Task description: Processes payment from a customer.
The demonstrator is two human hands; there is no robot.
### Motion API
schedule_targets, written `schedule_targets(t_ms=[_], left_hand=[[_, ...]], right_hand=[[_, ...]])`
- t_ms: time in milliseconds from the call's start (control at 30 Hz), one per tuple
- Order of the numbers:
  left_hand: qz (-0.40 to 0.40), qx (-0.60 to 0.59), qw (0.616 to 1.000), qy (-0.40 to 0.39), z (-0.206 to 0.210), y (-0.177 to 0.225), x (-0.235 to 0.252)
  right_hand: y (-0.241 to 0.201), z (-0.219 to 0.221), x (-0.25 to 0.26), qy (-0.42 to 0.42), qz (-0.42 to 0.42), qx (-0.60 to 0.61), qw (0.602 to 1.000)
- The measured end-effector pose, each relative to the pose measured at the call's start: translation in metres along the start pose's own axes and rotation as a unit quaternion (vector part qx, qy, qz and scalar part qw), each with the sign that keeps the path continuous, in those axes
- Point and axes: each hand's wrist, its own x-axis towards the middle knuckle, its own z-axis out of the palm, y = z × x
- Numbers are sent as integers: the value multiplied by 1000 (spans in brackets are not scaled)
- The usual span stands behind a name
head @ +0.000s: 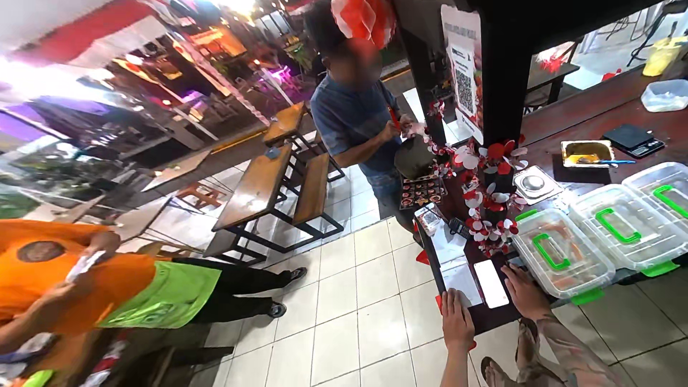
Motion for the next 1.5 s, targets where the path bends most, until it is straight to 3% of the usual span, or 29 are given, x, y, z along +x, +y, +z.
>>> schedule_targets(t_ms=[1500], left_hand=[[-2,-3,1000,0,1,-1,3]], right_hand=[[1,-1,1,-6,-22,-26,999]])
